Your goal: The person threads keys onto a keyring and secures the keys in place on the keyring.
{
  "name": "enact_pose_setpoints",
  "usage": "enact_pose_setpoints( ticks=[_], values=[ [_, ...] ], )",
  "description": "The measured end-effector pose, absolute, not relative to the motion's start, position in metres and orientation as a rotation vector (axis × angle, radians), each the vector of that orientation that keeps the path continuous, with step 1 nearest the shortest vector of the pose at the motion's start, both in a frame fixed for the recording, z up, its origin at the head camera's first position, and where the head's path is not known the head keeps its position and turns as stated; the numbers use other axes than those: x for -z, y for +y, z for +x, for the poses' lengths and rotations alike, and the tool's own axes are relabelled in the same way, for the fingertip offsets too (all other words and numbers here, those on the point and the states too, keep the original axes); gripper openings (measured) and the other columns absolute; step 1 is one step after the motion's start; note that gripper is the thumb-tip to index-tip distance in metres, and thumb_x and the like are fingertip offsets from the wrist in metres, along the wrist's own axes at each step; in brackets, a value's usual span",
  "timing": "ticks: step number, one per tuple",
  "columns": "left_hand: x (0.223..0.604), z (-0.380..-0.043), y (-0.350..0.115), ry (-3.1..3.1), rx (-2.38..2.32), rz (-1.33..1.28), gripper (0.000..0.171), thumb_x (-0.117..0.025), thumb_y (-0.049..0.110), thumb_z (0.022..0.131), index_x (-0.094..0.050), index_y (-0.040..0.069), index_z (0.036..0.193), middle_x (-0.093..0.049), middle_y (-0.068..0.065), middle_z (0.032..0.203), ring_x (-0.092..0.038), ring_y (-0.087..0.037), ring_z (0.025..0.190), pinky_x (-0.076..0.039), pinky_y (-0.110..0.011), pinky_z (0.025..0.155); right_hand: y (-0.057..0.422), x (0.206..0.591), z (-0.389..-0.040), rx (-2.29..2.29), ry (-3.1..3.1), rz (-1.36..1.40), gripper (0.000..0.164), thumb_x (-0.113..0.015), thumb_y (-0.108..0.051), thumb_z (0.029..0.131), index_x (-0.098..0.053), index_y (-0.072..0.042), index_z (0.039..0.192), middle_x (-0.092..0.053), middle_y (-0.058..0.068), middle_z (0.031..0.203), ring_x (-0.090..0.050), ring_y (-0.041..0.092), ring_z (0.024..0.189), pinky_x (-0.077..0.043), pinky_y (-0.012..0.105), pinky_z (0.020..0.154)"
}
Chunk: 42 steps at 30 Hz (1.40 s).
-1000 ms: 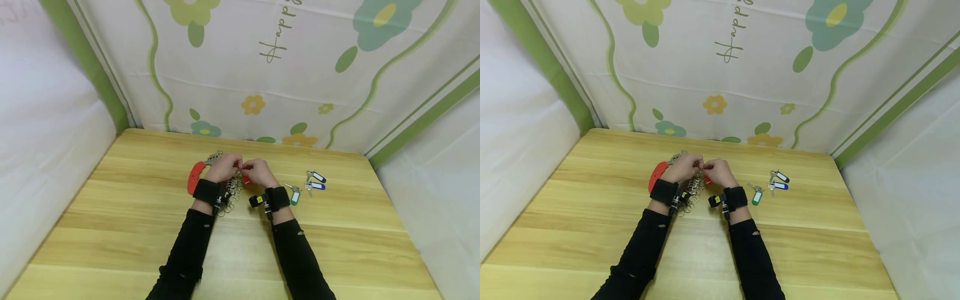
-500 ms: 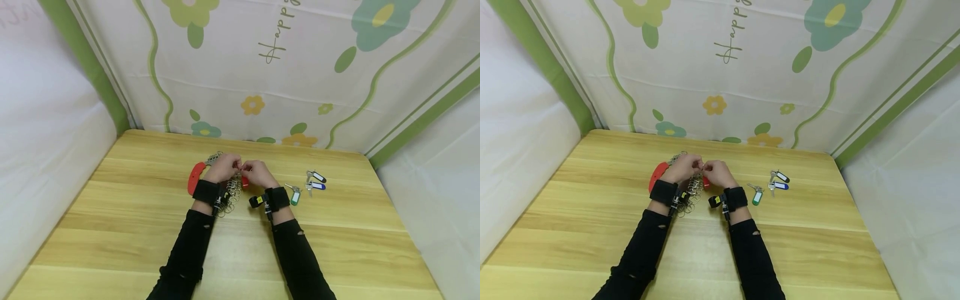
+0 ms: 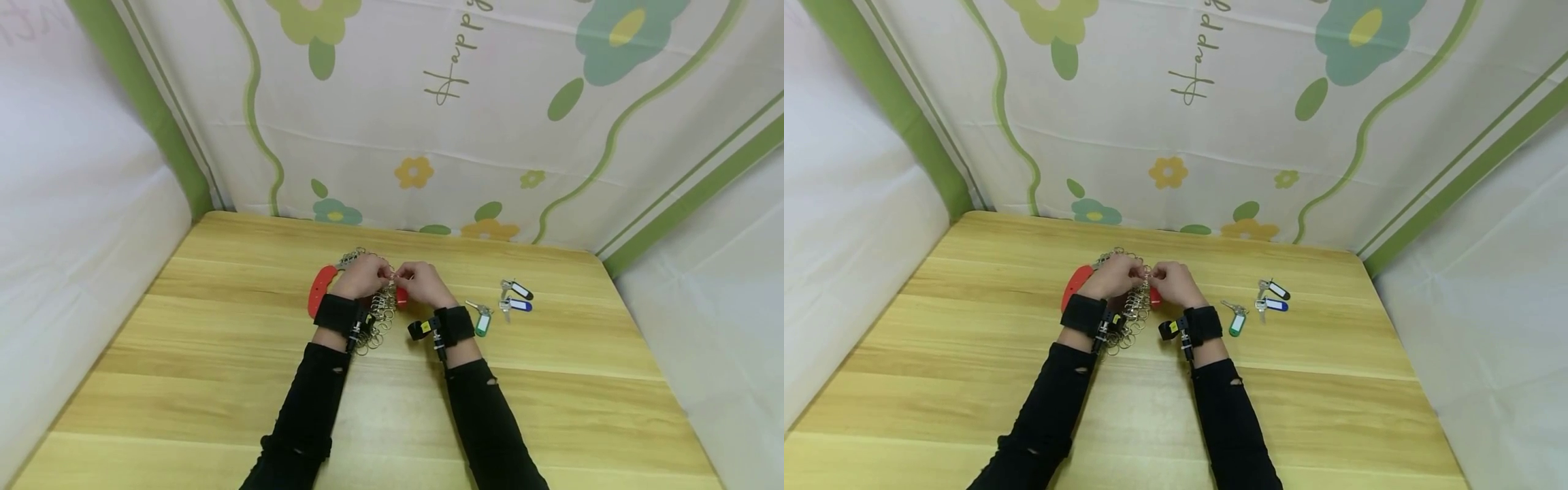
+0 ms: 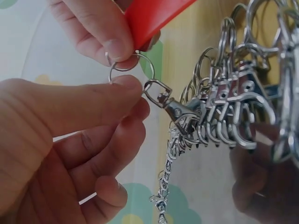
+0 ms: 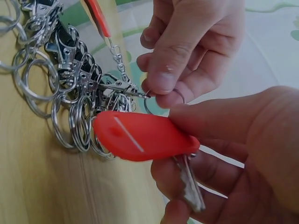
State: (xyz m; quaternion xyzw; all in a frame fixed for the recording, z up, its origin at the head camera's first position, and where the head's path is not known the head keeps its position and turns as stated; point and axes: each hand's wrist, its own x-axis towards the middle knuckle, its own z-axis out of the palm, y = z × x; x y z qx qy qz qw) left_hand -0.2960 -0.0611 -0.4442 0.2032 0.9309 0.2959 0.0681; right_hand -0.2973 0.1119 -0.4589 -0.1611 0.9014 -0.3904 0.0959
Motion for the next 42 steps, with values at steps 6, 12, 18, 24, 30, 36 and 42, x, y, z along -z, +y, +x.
enact_pose_setpoints(
  ticks=[6, 12, 18, 24, 30, 36, 42],
  values=[
    [0.4421, -0.2957, -0.0615, 2.833, -0.935, 0.636, 0.01, -0.059, 0.006, 0.092, -0.069, 0.01, 0.092, -0.064, -0.003, 0.088, -0.057, -0.018, 0.077, -0.047, -0.033, 0.073, 0.1106, 0.4593, -0.2983, 1.133, 2.675, -0.459, 0.011, -0.063, -0.018, 0.091, -0.071, -0.011, 0.088, -0.065, 0.001, 0.078, -0.056, 0.017, 0.067, -0.044, 0.029, 0.062],
    [0.44, -0.2953, -0.0622, 2.837, -0.98, 0.66, 0.01, -0.061, 0.003, 0.09, -0.067, 0.011, 0.087, -0.064, -0.003, 0.084, -0.058, -0.017, 0.076, -0.048, -0.032, 0.072, 0.1084, 0.4555, -0.2964, 1.121, 2.696, -0.466, 0.011, -0.064, -0.018, 0.091, -0.073, -0.011, 0.09, -0.066, 0.0, 0.08, -0.057, 0.016, 0.068, -0.045, 0.03, 0.065],
    [0.4392, -0.2941, -0.0632, 2.821, -0.999, 0.642, 0.011, -0.063, 0.004, 0.09, -0.068, 0.013, 0.087, -0.064, -0.001, 0.083, -0.058, -0.016, 0.075, -0.048, -0.031, 0.071, 0.1074, 0.4549, -0.2946, 1.154, 2.716, -0.518, 0.013, -0.063, -0.018, 0.092, -0.074, -0.012, 0.094, -0.066, 0.0, 0.082, -0.057, 0.015, 0.066, -0.044, 0.029, 0.062],
    [0.4402, -0.2938, -0.0639, 2.785, -1.041, 0.61, 0.011, -0.059, 0.014, 0.094, -0.066, 0.013, 0.086, -0.061, -0.001, 0.077, -0.054, -0.016, 0.063, -0.044, -0.03, 0.065, 0.1074, 0.4598, -0.2957, 1.171, 2.694, -0.553, 0.014, -0.06, -0.019, 0.094, -0.072, -0.012, 0.095, -0.065, 0.004, 0.083, -0.056, 0.016, 0.062, -0.044, 0.029, 0.058],
    [0.4394, -0.2937, -0.0667, 2.764, -0.981, 0.567, 0.024, -0.051, 0.015, 0.098, -0.06, 0.005, 0.079, -0.048, -0.006, 0.068, -0.044, -0.018, 0.056, -0.036, -0.03, 0.062, 0.1079, 0.463, -0.2977, 1.194, 2.675, -0.575, 0.014, -0.059, -0.018, 0.095, -0.071, -0.011, 0.095, -0.064, 0.003, 0.085, -0.059, 0.018, 0.07, -0.046, 0.03, 0.061],
    [0.4386, -0.2934, -0.0656, 2.726, -0.902, 0.565, 0.026, -0.049, 0.017, 0.098, -0.057, 0.008, 0.076, -0.046, -0.004, 0.064, -0.042, -0.016, 0.051, -0.036, -0.029, 0.058, 0.1095, 0.4629, -0.2978, 1.191, 2.678, -0.597, 0.013, -0.058, -0.017, 0.095, -0.07, -0.012, 0.095, -0.065, 0.005, 0.086, -0.062, 0.024, 0.074, -0.047, 0.031, 0.062],
    [0.4398, -0.2936, -0.0659, 2.709, -0.874, 0.603, 0.029, -0.046, 0.02, 0.099, -0.049, 0.011, 0.072, -0.04, -0.001, 0.059, -0.037, -0.015, 0.048, -0.033, -0.028, 0.057, 0.1087, 0.464, -0.2976, 1.167, 2.692, -0.647, 0.013, -0.057, -0.017, 0.096, -0.069, -0.014, 0.095, -0.064, 0.002, 0.087, -0.059, 0.015, 0.074, -0.047, 0.031, 0.066]
  ],
)
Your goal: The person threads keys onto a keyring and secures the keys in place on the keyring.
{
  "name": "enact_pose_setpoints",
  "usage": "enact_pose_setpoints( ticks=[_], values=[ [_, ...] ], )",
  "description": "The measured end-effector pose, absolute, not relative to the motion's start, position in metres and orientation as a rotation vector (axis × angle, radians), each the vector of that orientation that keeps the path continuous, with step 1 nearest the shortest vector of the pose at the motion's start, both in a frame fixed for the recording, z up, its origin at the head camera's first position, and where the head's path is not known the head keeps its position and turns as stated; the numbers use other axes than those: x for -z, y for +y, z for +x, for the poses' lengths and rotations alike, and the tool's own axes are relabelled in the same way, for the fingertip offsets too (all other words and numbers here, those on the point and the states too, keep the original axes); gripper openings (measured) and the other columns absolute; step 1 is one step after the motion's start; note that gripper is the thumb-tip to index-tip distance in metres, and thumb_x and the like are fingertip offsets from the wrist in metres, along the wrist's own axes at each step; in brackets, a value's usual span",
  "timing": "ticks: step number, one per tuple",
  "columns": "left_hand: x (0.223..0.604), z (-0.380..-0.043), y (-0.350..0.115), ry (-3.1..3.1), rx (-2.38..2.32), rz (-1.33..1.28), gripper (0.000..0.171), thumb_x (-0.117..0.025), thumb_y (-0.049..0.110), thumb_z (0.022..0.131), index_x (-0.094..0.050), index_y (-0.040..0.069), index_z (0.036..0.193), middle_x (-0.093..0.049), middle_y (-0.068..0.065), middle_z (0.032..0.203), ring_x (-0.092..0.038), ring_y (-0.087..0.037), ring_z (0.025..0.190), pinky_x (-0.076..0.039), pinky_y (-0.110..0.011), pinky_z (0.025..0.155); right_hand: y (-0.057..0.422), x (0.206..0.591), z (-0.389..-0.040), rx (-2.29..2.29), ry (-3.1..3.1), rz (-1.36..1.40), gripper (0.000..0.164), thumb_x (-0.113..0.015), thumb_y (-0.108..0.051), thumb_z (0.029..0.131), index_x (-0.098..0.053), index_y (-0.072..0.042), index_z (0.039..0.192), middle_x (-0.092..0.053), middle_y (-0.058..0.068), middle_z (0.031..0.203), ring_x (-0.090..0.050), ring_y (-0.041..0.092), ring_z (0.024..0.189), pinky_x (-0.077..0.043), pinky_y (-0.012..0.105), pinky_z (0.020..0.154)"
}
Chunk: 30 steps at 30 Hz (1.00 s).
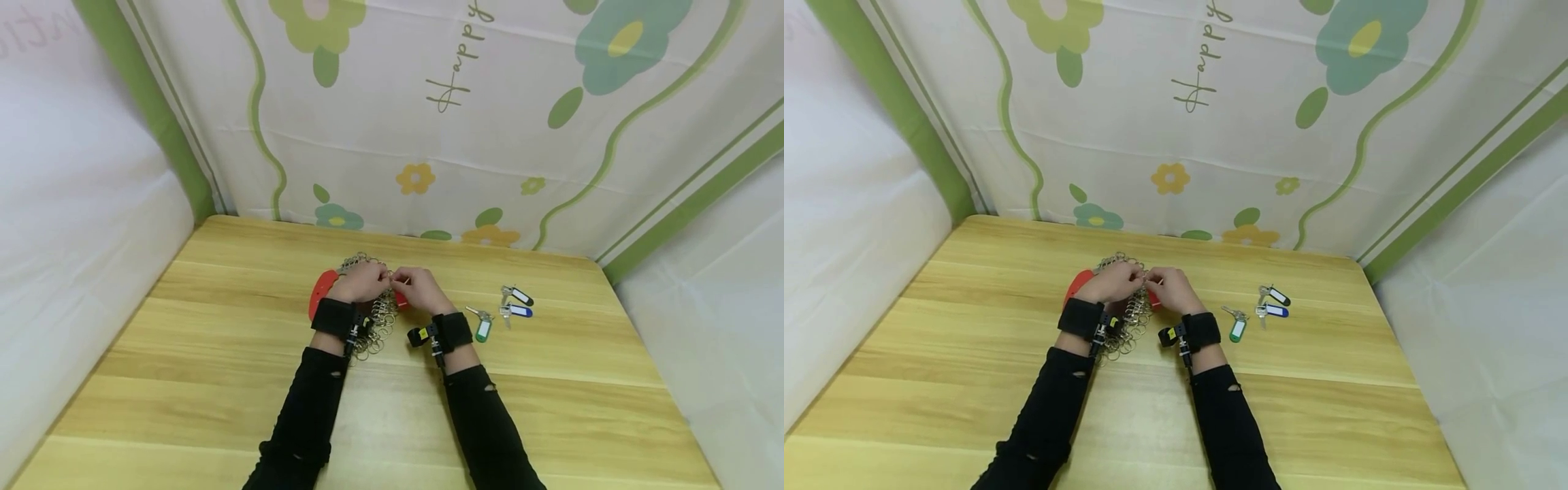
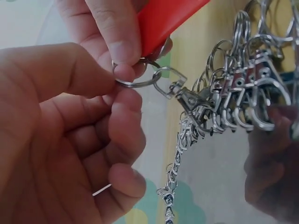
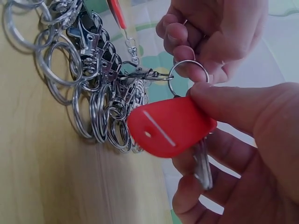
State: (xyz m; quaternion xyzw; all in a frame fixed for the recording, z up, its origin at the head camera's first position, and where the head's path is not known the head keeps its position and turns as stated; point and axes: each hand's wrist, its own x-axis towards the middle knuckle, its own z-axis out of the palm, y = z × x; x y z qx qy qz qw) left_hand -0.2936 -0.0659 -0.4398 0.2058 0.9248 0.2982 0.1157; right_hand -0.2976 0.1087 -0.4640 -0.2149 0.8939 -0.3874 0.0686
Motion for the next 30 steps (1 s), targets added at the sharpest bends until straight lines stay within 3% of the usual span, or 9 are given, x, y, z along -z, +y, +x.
enact_pose_setpoints(
  ticks=[11, 24, 30],
  values=[
    [0.442, -0.297, -0.069, 2.69, -0.824, 0.666, 0.027, -0.047, 0.023, 0.101, -0.053, 0.01, 0.079, -0.045, -0.003, 0.064, -0.042, -0.015, 0.052, -0.036, -0.029, 0.06, 0.11, 0.464, -0.3, 1.162, 2.683, -0.656, 0.012, -0.058, -0.019, 0.096, -0.069, -0.016, 0.093, -0.064, 0.0, 0.086, -0.059, 0.014, 0.075, -0.047, 0.032, 0.067],
    [0.442, -0.295, -0.068, 2.678, -0.859, 0.645, 0.027, -0.05, 0.02, 0.097, -0.05, 0.011, 0.072, -0.039, 0.0, 0.059, -0.037, -0.014, 0.048, -0.034, -0.028, 0.058, 0.111, 0.462, -0.297, 1.176, 2.658, -0.589, 0.012, -0.06, -0.018, 0.094, -0.071, -0.014, 0.096, -0.065, 0.0, 0.094, -0.06, 0.013, 0.072, -0.048, 0.029, 0.06],
    [0.442, -0.295, -0.067, 2.691, -0.892, 0.626, 0.024, -0.051, 0.014, 0.093, -0.048, 0.011, 0.069, -0.037, 0.001, 0.059, -0.035, -0.013, 0.049, -0.033, -0.028, 0.058, 0.11, 0.455, -0.294, 1.222, 2.686, -0.527, 0.012, -0.062, -0.017, 0.093, -0.074, -0.013, 0.092, -0.067, 0.0, 0.086, -0.06, 0.014, 0.067, -0.048, 0.03, 0.061]
  ],
)
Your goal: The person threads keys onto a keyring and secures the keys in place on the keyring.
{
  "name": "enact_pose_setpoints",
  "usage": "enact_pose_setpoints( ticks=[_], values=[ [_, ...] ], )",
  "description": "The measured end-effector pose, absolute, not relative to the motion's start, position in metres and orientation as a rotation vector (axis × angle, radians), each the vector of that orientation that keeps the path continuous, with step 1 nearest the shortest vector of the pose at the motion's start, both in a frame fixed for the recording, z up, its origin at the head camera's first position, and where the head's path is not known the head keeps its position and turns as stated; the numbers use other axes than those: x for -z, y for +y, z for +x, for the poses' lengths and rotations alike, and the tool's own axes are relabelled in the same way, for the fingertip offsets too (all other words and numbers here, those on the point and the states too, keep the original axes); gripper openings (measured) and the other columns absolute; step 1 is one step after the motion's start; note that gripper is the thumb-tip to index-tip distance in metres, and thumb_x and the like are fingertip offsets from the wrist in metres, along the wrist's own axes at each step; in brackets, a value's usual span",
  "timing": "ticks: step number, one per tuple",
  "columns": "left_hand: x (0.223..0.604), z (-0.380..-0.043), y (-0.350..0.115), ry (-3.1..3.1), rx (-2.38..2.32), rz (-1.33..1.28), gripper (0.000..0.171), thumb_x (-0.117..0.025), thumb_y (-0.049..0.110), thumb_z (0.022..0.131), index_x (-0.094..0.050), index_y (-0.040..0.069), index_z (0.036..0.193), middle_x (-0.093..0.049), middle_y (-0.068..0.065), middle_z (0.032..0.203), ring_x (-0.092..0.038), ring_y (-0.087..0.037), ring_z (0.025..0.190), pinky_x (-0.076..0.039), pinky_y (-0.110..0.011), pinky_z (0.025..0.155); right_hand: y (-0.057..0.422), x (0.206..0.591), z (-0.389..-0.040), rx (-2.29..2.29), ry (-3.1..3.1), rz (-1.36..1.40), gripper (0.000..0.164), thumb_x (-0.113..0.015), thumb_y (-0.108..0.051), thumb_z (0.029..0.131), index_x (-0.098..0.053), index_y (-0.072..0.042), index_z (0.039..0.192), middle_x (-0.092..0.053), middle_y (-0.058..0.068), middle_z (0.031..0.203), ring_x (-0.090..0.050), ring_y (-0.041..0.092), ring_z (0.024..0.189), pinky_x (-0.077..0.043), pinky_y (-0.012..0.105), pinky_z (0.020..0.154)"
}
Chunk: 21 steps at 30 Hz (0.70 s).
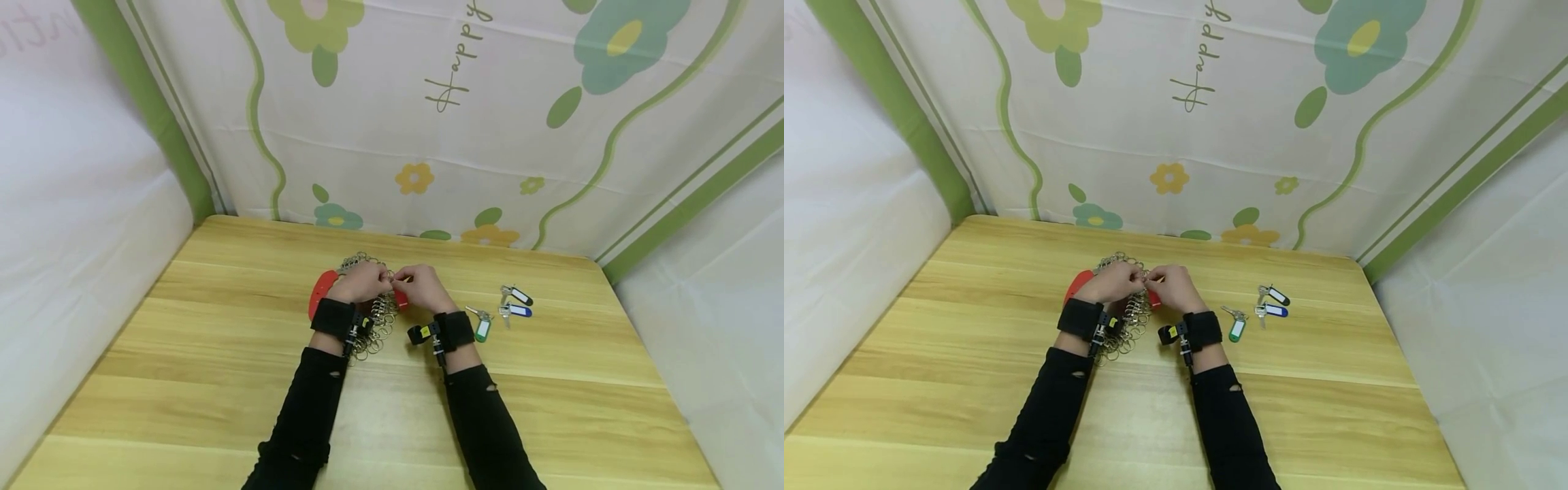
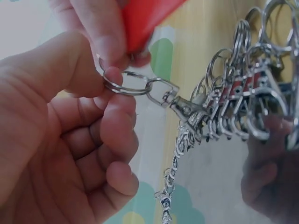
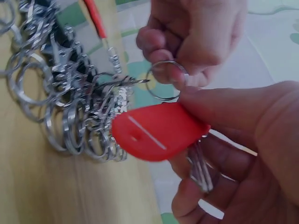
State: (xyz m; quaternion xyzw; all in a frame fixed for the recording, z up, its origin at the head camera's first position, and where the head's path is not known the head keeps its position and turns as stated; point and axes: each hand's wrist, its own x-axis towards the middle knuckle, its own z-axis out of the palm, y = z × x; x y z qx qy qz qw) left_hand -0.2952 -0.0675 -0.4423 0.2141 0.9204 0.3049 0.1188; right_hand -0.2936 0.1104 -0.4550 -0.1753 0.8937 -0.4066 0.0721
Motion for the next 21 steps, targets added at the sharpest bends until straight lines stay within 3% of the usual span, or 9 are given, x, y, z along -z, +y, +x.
enact_pose_setpoints(
  ticks=[4, 11, 16, 21],
  values=[
    [0.4408, -0.2948, -0.0676, 2.699, -0.905, 0.624, 0.02, -0.051, 0.009, 0.09, -0.049, 0.009, 0.07, -0.038, 0.0, 0.059, -0.035, -0.014, 0.049, -0.033, -0.028, 0.059, 0.1107, 0.4505, -0.2906, 1.239, 2.675, -0.49, 0.012, -0.063, -0.018, 0.092, -0.073, -0.013, 0.089, -0.067, -0.002, 0.081, -0.059, 0.014, 0.071, -0.047, 0.031, 0.064],
    [0.4396, -0.2951, -0.0658, 2.711, -0.897, 0.626, 0.019, -0.055, 0.011, 0.089, -0.053, 0.01, 0.071, -0.043, 0.0, 0.06, -0.04, -0.013, 0.05, -0.035, -0.027, 0.058, 0.1076, 0.4496, -0.2905, 1.242, 2.686, -0.424, 0.01, -0.065, -0.016, 0.09, -0.073, -0.013, 0.085, -0.067, -0.001, 0.075, -0.056, 0.018, 0.06, -0.042, 0.029, 0.053],
    [0.4405, -0.2943, -0.0644, 2.718, -0.876, 0.616, 0.016, -0.057, 0.011, 0.089, -0.056, 0.011, 0.073, -0.049, -0.001, 0.064, -0.043, -0.014, 0.052, -0.037, -0.028, 0.058, 0.1062, 0.4529, -0.2917, 1.265, 2.678, -0.403, 0.01, -0.066, -0.015, 0.089, -0.073, -0.013, 0.082, -0.067, -0.001, 0.072, -0.059, 0.017, 0.06, -0.044, 0.028, 0.053],
    [0.44, -0.2933, -0.0645, 2.729, -0.864, 0.631, 0.017, -0.056, 0.009, 0.089, -0.053, 0.009, 0.072, -0.045, -0.001, 0.062, -0.041, -0.014, 0.052, -0.035, -0.027, 0.057, 0.1057, 0.4547, -0.2915, 1.297, 2.665, -0.428, 0.012, -0.064, -0.016, 0.091, -0.073, -0.012, 0.083, -0.067, 0.0, 0.073, -0.059, 0.018, 0.059, -0.043, 0.028, 0.052]
  ],
)
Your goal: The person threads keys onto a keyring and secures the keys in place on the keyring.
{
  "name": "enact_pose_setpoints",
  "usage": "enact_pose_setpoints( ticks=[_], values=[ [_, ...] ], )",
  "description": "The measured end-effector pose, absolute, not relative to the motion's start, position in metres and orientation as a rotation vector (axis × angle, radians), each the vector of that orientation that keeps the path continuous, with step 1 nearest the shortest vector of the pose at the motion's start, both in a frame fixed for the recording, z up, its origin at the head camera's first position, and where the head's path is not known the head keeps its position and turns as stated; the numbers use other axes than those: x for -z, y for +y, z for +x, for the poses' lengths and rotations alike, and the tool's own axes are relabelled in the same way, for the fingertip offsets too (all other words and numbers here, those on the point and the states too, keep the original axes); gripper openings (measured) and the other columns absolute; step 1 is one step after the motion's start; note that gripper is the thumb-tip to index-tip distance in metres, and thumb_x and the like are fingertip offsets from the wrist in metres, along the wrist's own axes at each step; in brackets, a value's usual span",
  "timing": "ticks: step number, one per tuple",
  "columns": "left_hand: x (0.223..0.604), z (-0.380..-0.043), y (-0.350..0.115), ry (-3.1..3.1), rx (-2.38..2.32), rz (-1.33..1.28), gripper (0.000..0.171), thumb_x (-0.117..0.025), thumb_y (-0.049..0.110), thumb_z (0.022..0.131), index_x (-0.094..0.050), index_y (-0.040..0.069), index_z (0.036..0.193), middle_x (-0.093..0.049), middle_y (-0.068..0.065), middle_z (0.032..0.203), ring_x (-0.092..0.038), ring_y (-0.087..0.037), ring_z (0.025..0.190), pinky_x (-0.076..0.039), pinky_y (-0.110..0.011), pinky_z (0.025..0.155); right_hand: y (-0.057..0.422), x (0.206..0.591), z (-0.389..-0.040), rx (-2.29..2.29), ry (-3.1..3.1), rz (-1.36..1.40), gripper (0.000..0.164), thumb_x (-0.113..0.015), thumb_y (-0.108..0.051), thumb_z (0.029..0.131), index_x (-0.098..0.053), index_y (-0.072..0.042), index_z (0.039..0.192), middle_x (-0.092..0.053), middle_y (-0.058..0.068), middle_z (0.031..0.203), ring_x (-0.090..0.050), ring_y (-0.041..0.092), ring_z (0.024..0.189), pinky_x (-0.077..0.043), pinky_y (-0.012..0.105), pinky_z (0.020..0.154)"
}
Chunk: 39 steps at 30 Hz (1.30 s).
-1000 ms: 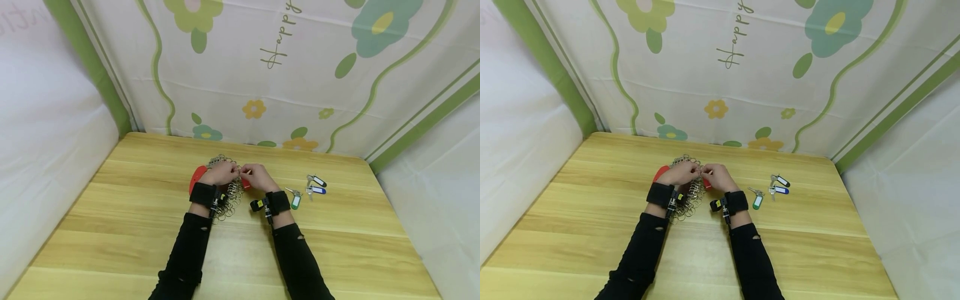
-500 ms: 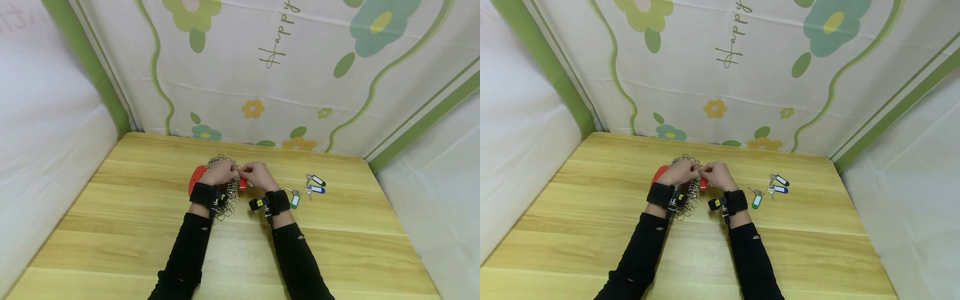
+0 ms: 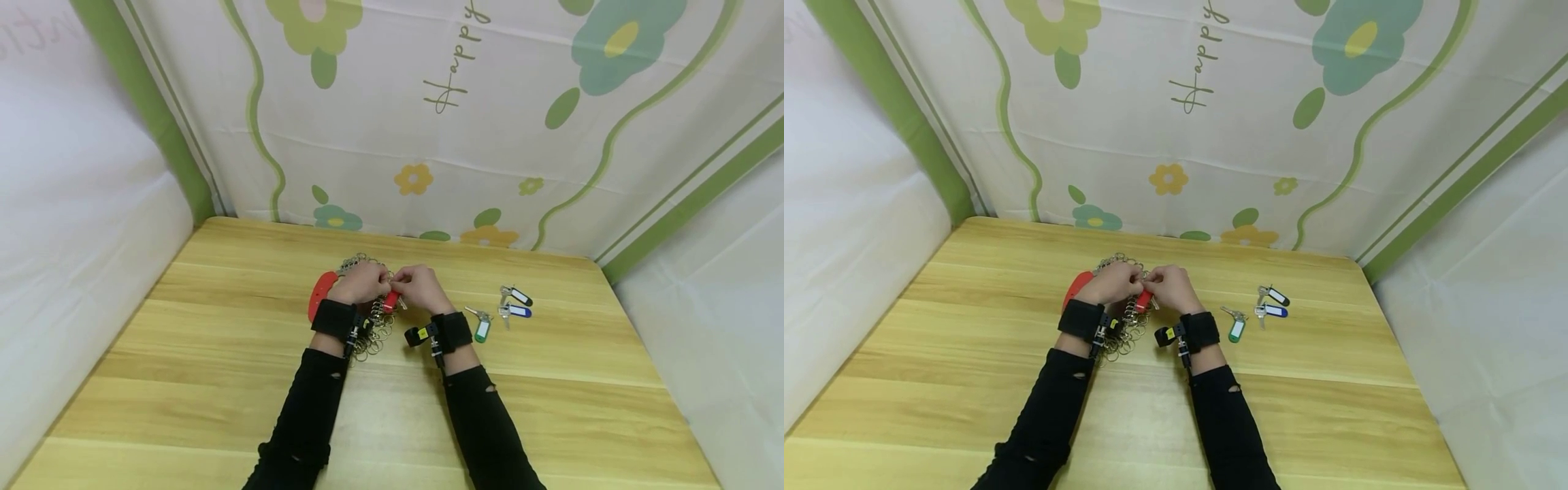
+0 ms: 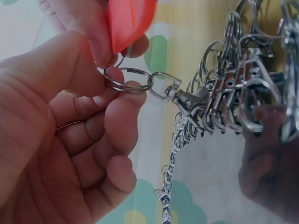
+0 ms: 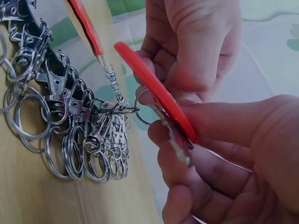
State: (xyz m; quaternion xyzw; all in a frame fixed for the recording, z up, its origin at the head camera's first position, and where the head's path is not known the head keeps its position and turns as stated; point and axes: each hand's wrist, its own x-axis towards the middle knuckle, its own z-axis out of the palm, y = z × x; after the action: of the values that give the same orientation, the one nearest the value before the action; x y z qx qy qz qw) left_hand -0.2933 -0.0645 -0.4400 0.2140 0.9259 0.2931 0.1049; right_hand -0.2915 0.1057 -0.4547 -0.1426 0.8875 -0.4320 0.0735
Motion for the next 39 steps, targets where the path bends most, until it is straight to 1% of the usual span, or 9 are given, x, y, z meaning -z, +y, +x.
enact_pose_setpoints(
  ticks=[6, 11, 16, 22, 25, 29, 33, 36, 39],
  values=[
    [0.4392, -0.2922, -0.0641, 2.726, -0.845, 0.608, 0.021, -0.055, 0.008, 0.088, -0.047, 0.01, 0.069, -0.037, 0.0, 0.059, -0.036, -0.013, 0.049, -0.031, -0.026, 0.055, 0.1044, 0.4559, -0.2914, 1.284, 2.66, -0.487, 0.013, -0.062, -0.016, 0.093, -0.073, -0.012, 0.086, -0.068, 0.003, 0.076, -0.057, 0.017, 0.056, -0.042, 0.026, 0.05],
    [0.44, -0.2932, -0.0632, 2.74, -0.845, 0.606, 0.021, -0.055, 0.007, 0.088, -0.047, 0.009, 0.069, -0.036, 0.0, 0.058, -0.034, -0.013, 0.049, -0.03, -0.026, 0.055, 0.1043, 0.4547, -0.2916, 1.276, 2.676, -0.53, 0.014, -0.062, -0.016, 0.093, -0.073, -0.013, 0.086, -0.068, 0.004, 0.077, -0.055, 0.017, 0.055, -0.041, 0.026, 0.05],
    [0.4418, -0.2938, -0.0632, 2.744, -0.853, 0.601, 0.021, -0.054, 0.008, 0.09, -0.049, 0.009, 0.07, -0.035, 0.0, 0.058, -0.033, -0.013, 0.048, -0.029, -0.026, 0.054, 0.1045, 0.4547, -0.2913, 1.311, 2.654, -0.551, 0.012, -0.062, -0.013, 0.093, -0.072, -0.012, 0.087, -0.067, 0.0, 0.076, -0.058, 0.017, 0.061, -0.044, 0.028, 0.054],
    [0.439, -0.2932, -0.0626, 2.741, -0.844, 0.592, 0.02, -0.049, 0.013, 0.096, -0.054, 0.009, 0.077, -0.045, -0.002, 0.064, -0.041, -0.015, 0.052, -0.034, -0.027, 0.057, 0.1007, 0.4569, -0.2923, 1.333, 2.703, -0.513, 0.009, -0.062, -0.013, 0.092, -0.07, -0.012, 0.088, -0.066, -0.001, 0.078, -0.06, 0.015, 0.067, -0.046, 0.028, 0.057],
    [0.4376, -0.2925, -0.063, 2.724, -0.869, 0.593, 0.02, -0.048, 0.012, 0.096, -0.054, 0.008, 0.077, -0.047, -0.004, 0.065, -0.043, -0.017, 0.054, -0.035, -0.028, 0.058, 0.0983, 0.4582, -0.2928, 1.334, 2.736, -0.496, 0.009, -0.062, -0.013, 0.092, -0.07, -0.011, 0.087, -0.066, 0.0, 0.077, -0.059, 0.015, 0.064, -0.045, 0.027, 0.054],
    [0.4371, -0.292, -0.0638, 2.696, -0.915, 0.603, 0.017, -0.049, 0.009, 0.094, -0.055, 0.007, 0.079, -0.048, -0.005, 0.067, -0.044, -0.018, 0.056, -0.035, -0.029, 0.059, 0.0973, 0.4592, -0.2925, 1.347, 2.749, -0.466, 0.009, -0.063, -0.013, 0.091, -0.069, -0.01, 0.086, -0.066, 0.001, 0.076, -0.056, 0.016, 0.059, -0.042, 0.027, 0.05],
    [0.4379, -0.2923, -0.0646, 2.687, -0.942, 0.595, 0.015, -0.05, 0.011, 0.097, -0.06, 0.005, 0.088, -0.054, -0.006, 0.075, -0.048, -0.019, 0.062, -0.038, -0.03, 0.062, 0.0971, 0.4603, -0.2933, 1.348, 2.763, -0.448, 0.009, -0.063, -0.014, 0.091, -0.069, -0.01, 0.086, -0.065, 0.001, 0.076, -0.056, 0.016, 0.059, -0.042, 0.027, 0.051],
    [0.4387, -0.2925, -0.0646, 2.702, -0.957, 0.569, 0.015, -0.05, 0.013, 0.098, -0.064, 0.007, 0.096, -0.058, -0.005, 0.084, -0.053, -0.018, 0.069, -0.043, -0.032, 0.066, 0.097, 0.4609, -0.2939, 1.342, 2.773, -0.445, 0.01, -0.064, -0.015, 0.091, -0.069, -0.01, 0.086, -0.065, 0.002, 0.076, -0.055, 0.016, 0.058, -0.042, 0.026, 0.05],
    [0.4394, -0.293, -0.0638, 2.729, -0.975, 0.559, 0.014, -0.052, 0.013, 0.097, -0.064, 0.01, 0.102, -0.061, -0.004, 0.091, -0.056, -0.017, 0.075, -0.046, -0.033, 0.071, 0.0969, 0.4613, -0.2943, 1.341, 2.773, -0.436, 0.01, -0.064, -0.015, 0.091, -0.069, -0.009, 0.086, -0.065, 0.003, 0.075, -0.054, 0.016, 0.056, -0.041, 0.026, 0.049]
  ],
)
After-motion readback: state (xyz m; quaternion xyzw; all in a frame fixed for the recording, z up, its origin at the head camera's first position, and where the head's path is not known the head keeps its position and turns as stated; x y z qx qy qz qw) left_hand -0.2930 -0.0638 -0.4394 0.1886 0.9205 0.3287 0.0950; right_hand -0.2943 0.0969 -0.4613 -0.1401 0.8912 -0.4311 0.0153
